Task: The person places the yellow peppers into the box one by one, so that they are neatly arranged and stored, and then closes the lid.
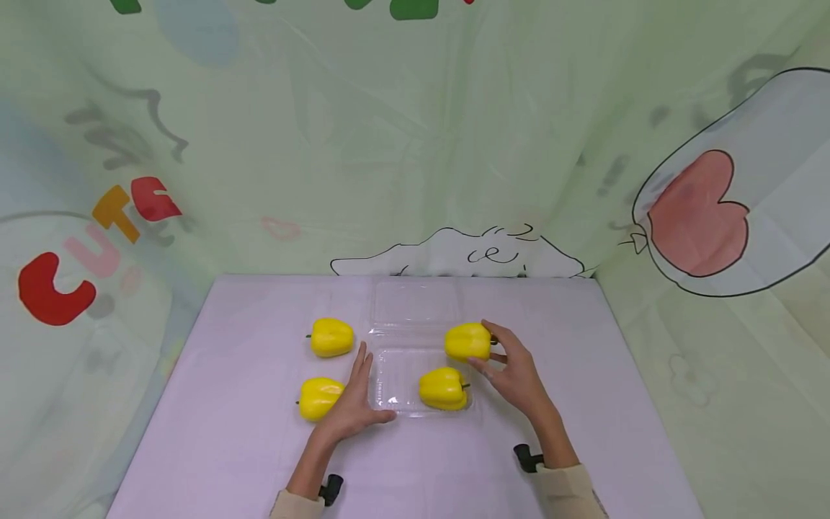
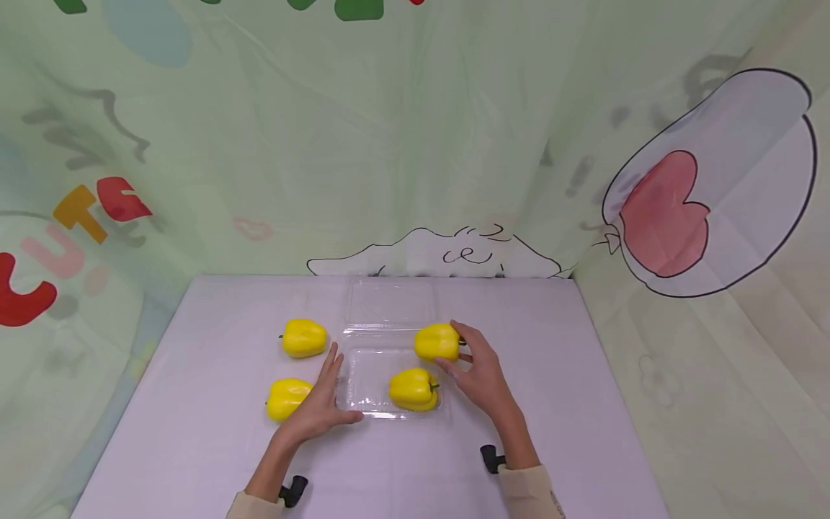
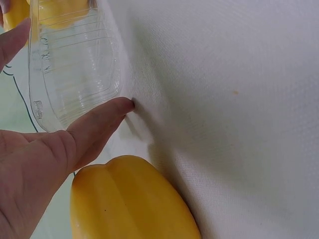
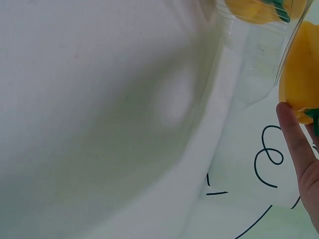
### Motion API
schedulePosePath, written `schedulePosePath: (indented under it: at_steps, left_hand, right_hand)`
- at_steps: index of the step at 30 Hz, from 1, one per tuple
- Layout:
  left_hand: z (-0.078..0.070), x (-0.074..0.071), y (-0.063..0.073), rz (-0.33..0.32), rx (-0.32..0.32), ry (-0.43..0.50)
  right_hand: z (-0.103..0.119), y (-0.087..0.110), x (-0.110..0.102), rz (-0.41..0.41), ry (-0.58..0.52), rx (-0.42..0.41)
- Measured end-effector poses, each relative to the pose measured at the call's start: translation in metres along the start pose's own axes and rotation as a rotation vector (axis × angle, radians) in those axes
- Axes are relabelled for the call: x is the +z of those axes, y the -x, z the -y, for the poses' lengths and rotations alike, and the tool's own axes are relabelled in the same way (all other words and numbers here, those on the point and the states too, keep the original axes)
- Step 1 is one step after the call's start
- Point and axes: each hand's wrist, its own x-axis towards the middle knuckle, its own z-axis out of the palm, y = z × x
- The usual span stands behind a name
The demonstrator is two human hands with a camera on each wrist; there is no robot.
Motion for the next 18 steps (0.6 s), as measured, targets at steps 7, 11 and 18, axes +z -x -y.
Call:
schedulePosePath:
  at_steps: [7, 11, 18]
  left_hand:
    - [0.000, 0.000, 0.000, -0.001, -0.009, 0.003]
    - [0.001, 0.000, -0.001, 0.001, -0.008, 0.000]
    - [0.000, -0.001, 0.000, 0.007, -0.014, -0.002]
  right_hand:
    - [0.005, -0.002, 0.005, 0.016, -0.021, -0.002]
    - [0.006, -0.003, 0.008, 0.022, -0.027, -0.009]
    - [0.004, -0.005, 0.015, 0.013, -0.043, -0.066]
